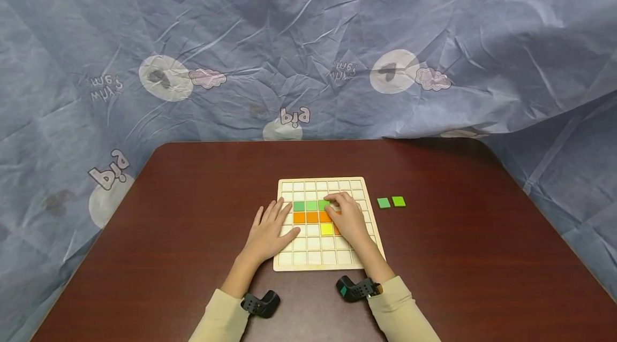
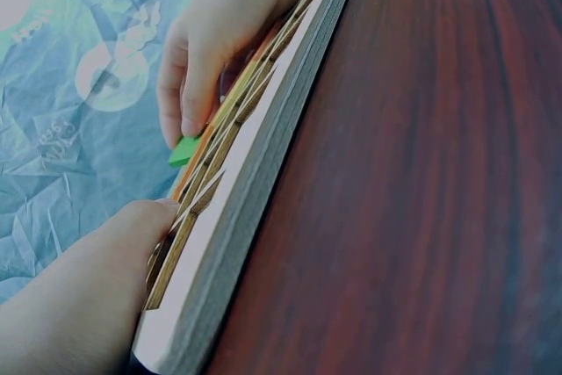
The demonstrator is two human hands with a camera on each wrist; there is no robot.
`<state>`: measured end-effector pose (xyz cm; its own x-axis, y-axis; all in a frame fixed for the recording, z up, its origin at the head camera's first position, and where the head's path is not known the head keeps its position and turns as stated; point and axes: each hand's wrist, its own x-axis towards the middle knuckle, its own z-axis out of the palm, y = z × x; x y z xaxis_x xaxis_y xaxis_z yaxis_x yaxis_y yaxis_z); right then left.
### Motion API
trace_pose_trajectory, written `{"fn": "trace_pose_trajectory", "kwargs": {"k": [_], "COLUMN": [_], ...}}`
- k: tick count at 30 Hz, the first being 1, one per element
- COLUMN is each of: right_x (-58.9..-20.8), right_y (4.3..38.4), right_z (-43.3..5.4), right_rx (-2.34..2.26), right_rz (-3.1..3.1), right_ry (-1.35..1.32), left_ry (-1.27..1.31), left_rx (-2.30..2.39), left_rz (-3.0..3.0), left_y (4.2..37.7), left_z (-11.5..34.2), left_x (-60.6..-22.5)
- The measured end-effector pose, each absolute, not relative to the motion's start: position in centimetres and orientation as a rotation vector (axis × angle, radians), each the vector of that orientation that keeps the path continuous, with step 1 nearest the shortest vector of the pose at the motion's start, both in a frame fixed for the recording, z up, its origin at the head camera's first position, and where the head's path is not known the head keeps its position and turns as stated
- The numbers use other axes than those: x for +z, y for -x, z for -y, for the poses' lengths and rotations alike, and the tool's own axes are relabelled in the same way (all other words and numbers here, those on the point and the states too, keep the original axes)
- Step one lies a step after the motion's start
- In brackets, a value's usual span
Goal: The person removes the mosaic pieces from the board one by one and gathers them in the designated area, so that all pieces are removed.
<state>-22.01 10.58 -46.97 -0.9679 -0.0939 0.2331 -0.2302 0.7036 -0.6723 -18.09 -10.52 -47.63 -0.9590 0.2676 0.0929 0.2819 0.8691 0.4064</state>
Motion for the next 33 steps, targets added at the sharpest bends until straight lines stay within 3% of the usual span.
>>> {"fn": "trace_pose_trajectory", "kwargs": {"k": [20,33], "right_x": [-46.8,-45.1], "right_y": [22.0,21.4], "right_z": [-10.4,-11.1], "right_rx": [0.883,1.237], "right_rz": [2.756,2.712], "right_ry": [-0.336,-0.275], "left_ry": [0.44,0.454], "left_rx": [-0.654,-0.671], "left_rz": [3.003,2.997], "left_y": [18.0,18.1], "left_z": [10.5,10.4], "left_x": [-47.5,-47.6]}}
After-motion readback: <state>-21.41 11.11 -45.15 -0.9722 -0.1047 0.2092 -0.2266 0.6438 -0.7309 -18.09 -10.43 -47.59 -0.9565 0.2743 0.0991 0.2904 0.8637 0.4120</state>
